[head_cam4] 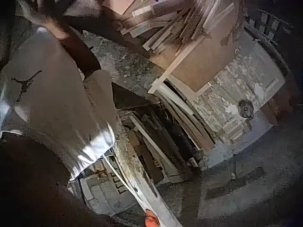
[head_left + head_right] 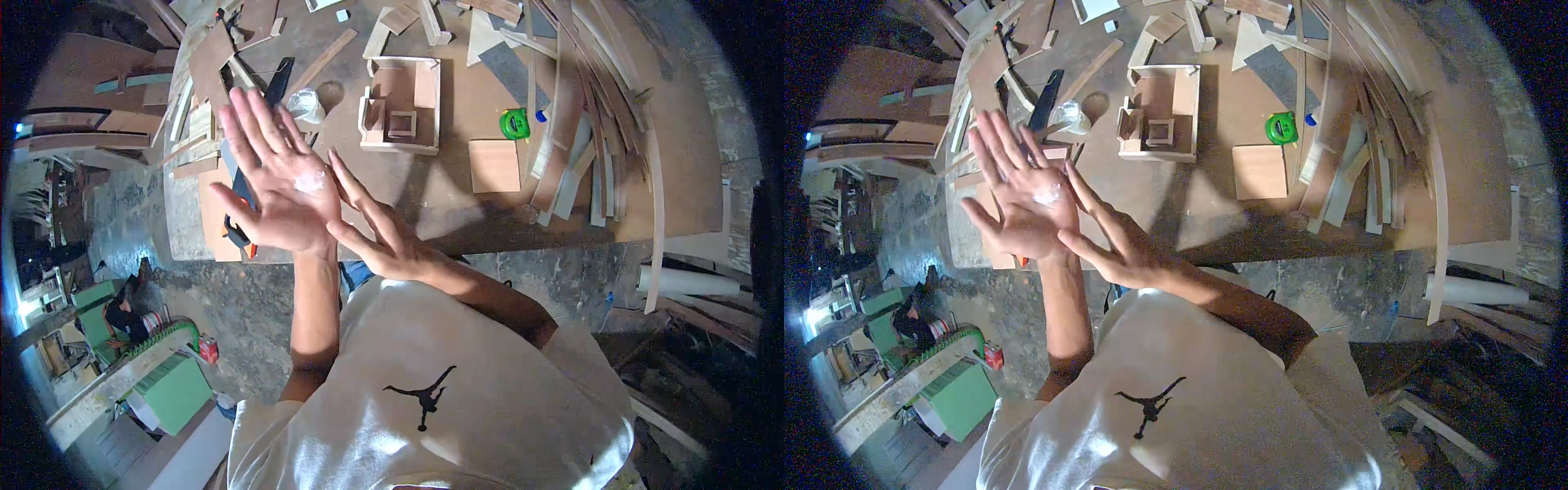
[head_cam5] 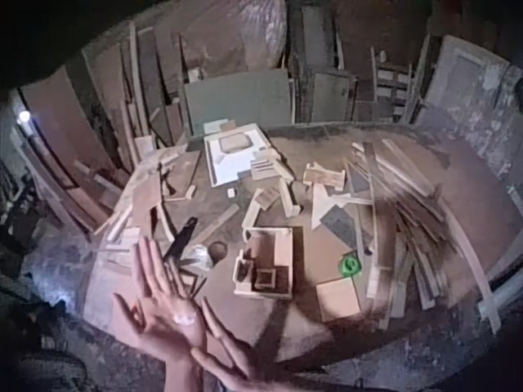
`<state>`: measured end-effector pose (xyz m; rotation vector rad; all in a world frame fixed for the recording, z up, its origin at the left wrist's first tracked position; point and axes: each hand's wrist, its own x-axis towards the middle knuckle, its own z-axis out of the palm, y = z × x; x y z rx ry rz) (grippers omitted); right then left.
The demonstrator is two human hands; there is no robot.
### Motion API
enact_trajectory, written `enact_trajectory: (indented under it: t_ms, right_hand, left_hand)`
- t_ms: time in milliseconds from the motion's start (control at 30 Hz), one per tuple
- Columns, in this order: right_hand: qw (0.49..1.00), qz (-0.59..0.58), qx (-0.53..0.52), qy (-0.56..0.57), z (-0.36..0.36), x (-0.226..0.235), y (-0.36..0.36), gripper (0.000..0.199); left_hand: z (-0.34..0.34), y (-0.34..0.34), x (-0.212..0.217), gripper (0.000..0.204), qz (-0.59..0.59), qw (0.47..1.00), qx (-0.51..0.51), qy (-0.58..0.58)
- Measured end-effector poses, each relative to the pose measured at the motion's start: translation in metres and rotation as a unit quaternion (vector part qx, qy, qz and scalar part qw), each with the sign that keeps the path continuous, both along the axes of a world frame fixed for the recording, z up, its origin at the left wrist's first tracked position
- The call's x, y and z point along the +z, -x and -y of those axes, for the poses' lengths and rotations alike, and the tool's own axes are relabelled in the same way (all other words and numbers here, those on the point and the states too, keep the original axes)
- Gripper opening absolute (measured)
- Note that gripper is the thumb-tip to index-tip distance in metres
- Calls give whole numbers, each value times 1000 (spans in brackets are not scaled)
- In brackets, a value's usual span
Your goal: The person assembles a small wooden model structure on a workbench. They pick up small wooden pieces, apply glue from a small container, and fit them into a partially built frame. The person repeatedly checks the fit of the pieces and adjusts the structure.
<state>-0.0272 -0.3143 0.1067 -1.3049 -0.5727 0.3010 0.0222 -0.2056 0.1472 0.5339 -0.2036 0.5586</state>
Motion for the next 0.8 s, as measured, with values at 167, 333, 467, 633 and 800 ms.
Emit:
enact_trajectory:
  t_ms: [167, 333, 467, 633, 800]
  right_hand:
    - [968, -129, 46, -213, -3, -21, 7, 69]
    - [890, -287, 74, -345, 15, -24, -2, 70]
    - [879, -321, 79, -343, 26, -24, -8, 69]
    - [999, -31, -18, -37, 21, -52, -3, 63]
    - [976, 159, -111, 103, 4, -66, -8, 65]
  left_hand:
    - [-21, 4, -15, 61, 14, 981, -104, 166]
    - [-18, 23, -20, 51, -251, 930, 44, -266]
    - [-5, 53, -8, 46, -322, 830, -59, -452]
    - [-3, 57, -47, 37, -337, 876, -74, -337]
    - [4, 63, -60, 30, -359, 909, -13, -212]
